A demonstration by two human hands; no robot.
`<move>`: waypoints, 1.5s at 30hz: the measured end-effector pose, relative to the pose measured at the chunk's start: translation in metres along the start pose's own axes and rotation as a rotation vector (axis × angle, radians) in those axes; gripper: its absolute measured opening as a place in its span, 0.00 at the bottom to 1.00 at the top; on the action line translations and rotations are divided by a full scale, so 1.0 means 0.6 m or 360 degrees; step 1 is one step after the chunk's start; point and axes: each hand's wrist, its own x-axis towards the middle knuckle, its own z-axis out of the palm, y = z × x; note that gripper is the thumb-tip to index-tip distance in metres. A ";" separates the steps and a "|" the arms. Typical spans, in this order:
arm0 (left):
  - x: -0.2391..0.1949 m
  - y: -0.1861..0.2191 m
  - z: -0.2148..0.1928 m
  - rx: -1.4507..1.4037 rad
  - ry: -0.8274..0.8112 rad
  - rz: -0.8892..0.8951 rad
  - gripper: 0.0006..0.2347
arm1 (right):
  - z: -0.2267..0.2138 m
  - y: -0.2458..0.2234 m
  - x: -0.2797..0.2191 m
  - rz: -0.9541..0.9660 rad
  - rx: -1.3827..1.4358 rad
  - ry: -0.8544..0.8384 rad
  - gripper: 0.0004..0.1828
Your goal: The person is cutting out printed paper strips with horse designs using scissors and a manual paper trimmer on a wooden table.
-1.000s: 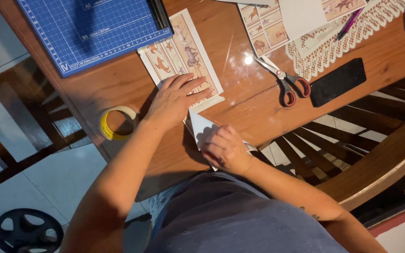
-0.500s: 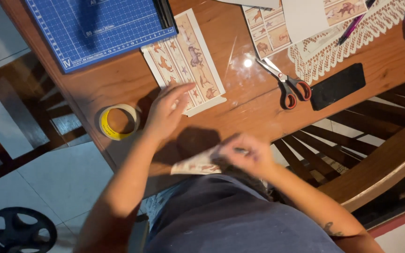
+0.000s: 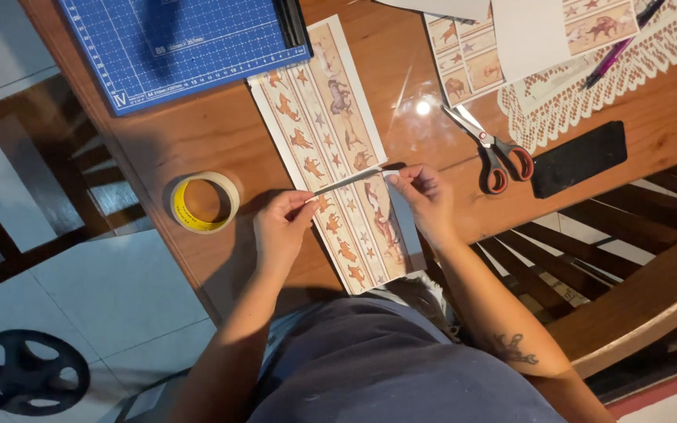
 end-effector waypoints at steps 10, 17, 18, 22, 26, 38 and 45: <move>0.011 0.018 -0.012 0.0828 0.0262 0.1170 0.07 | 0.000 -0.009 0.001 -0.0117 -0.0075 0.0101 0.08; 0.022 0.002 -0.010 0.0804 0.0280 0.1222 0.06 | 0.011 -0.009 -0.001 -0.0334 -0.0089 0.0018 0.06; 0.022 0.003 -0.009 0.0799 0.0297 0.1228 0.06 | 0.016 -0.019 -0.003 -0.0393 -0.0101 -0.0006 0.06; 0.027 -0.003 -0.004 0.0803 0.0336 0.1239 0.06 | 0.022 -0.031 0.001 -0.0457 -0.0154 -0.0038 0.06; 0.030 -0.004 0.003 0.0821 0.0440 0.1216 0.07 | 0.033 -0.047 0.009 -0.0501 -0.0273 0.0044 0.07; 0.036 0.001 0.005 0.0789 0.0479 0.1168 0.10 | 0.024 -0.029 0.021 -0.0535 -0.0307 0.0041 0.07; 0.035 0.010 0.003 0.0832 0.0444 0.1151 0.10 | 0.021 -0.027 0.021 -0.0533 -0.0355 0.0025 0.08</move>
